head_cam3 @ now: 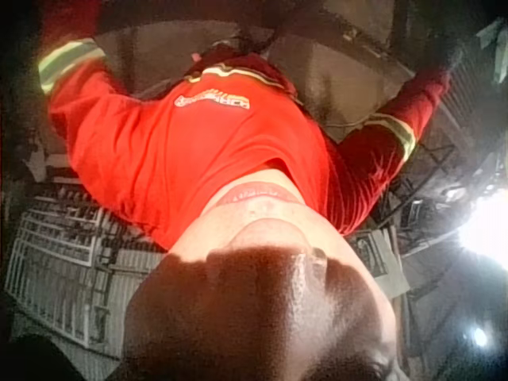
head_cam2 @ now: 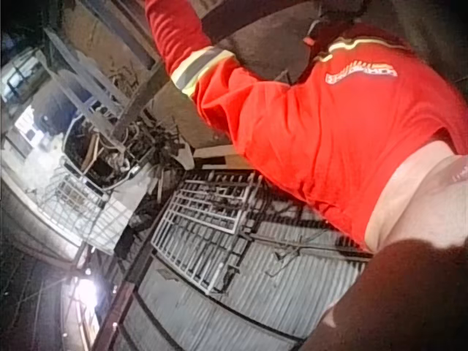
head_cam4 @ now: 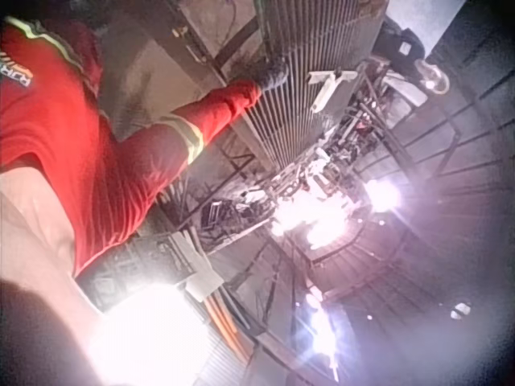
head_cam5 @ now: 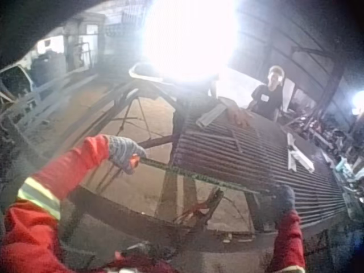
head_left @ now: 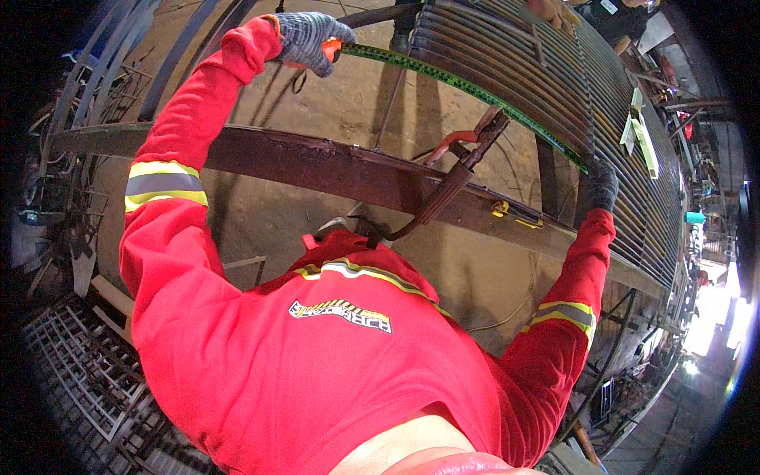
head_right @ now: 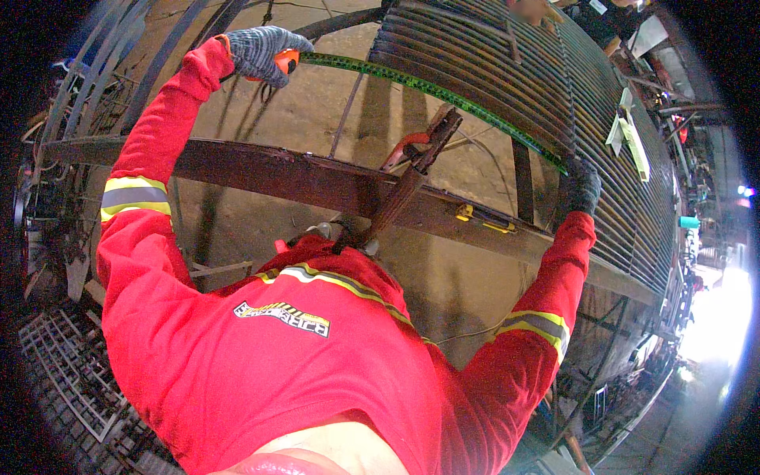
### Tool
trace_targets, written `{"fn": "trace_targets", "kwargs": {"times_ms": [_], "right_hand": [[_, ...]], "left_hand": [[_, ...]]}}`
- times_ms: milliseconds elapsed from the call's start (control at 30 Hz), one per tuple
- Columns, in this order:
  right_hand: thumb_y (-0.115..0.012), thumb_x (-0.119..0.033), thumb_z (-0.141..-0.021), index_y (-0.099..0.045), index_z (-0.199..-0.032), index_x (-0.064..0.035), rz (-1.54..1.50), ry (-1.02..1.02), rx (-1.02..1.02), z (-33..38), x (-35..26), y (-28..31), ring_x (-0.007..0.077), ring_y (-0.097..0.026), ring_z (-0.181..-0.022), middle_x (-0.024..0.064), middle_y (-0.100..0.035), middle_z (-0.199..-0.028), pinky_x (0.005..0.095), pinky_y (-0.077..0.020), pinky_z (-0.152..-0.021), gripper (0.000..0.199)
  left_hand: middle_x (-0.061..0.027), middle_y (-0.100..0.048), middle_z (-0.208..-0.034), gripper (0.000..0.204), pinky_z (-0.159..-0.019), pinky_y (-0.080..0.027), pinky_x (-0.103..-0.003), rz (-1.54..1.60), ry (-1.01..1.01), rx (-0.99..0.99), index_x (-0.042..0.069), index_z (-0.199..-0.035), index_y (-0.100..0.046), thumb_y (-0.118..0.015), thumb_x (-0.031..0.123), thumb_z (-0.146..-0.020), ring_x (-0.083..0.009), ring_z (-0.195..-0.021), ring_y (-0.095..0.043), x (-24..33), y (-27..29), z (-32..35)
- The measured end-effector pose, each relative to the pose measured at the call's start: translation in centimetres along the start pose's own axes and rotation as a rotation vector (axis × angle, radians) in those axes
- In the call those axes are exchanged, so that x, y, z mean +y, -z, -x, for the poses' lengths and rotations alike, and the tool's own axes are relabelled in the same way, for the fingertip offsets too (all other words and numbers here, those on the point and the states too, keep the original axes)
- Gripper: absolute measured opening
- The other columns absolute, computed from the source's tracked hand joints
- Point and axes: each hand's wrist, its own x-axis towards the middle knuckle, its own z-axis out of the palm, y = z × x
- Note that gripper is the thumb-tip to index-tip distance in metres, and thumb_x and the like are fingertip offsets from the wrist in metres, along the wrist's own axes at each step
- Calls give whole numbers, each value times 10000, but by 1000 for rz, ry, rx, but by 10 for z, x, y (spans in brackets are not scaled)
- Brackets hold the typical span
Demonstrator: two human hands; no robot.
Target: The person uses a tape measure to measure the dimensions of a metal frame and a separate metal bar in a workshop. They extend the tape measure across the frame and then measure the length of a bar held by a coworker.
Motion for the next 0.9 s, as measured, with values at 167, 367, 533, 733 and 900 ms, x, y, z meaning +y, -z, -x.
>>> {"fn": "trace_targets", "kwargs": {"times_ms": [167, 367, 533, 733, 900], "right_hand": [[-583, -252, -746, -634, -946, -142, -76, -100, 30, 6, 5, -3, 339, -568, -881, 134, -608, -941, 414, -454, -728, 234], [-549, -298, -778, -632, -961, -157, -11, -163, -67, -2, 4, 1, 328, -556, -943, 125, -598, -992, 398, -448, -770, 245], [-432, -487, -831, -611, -1013, -141, -112, -214, -65, 1, 25, -13, 356, -550, -972, 160, -596, -1037, 425, -434, -813, 430], [-439, -490, -820, -620, -969, -119, -248, -296, -21, 2, 23, -21, 368, -542, -980, 172, -597, -1026, 432, -428, -805, 439], [-471, -424, -809, -625, -956, -113, -47, -89, 48, -1, 4, -15, 358, -548, -975, 182, -599, -998, 445, -440, -784, 377]], "left_hand": [[-121, -621, -1008, 712, -815, -476, -333, 47, 20, -30, 93, -1229, -485, -762, 187, -579, -230, -909, -607, 9, 5, -2], [-117, -632, -923, 682, -762, -485, -335, 42, -6, -5, 75, -1206, -502, -762, 191, -586, -226, -845, -615, 2, 0, 1], [-113, -627, -985, 708, -798, -481, -326, 21, -7, -15, 82, -1221, -490, -764, 159, -573, -214, -879, -607, 7, 3, -3], [-113, -627, -977, 704, -791, -484, -323, 14, -21, 10, 81, -1213, -495, -766, 157, -568, -219, -871, -608, 5, 0, -1], [-114, -626, -980, 704, -787, -488, -326, -4, -3, -3, 80, -1218, -491, -764, 157, -573, -212, -865, -609, 14, 7, 11]]}}
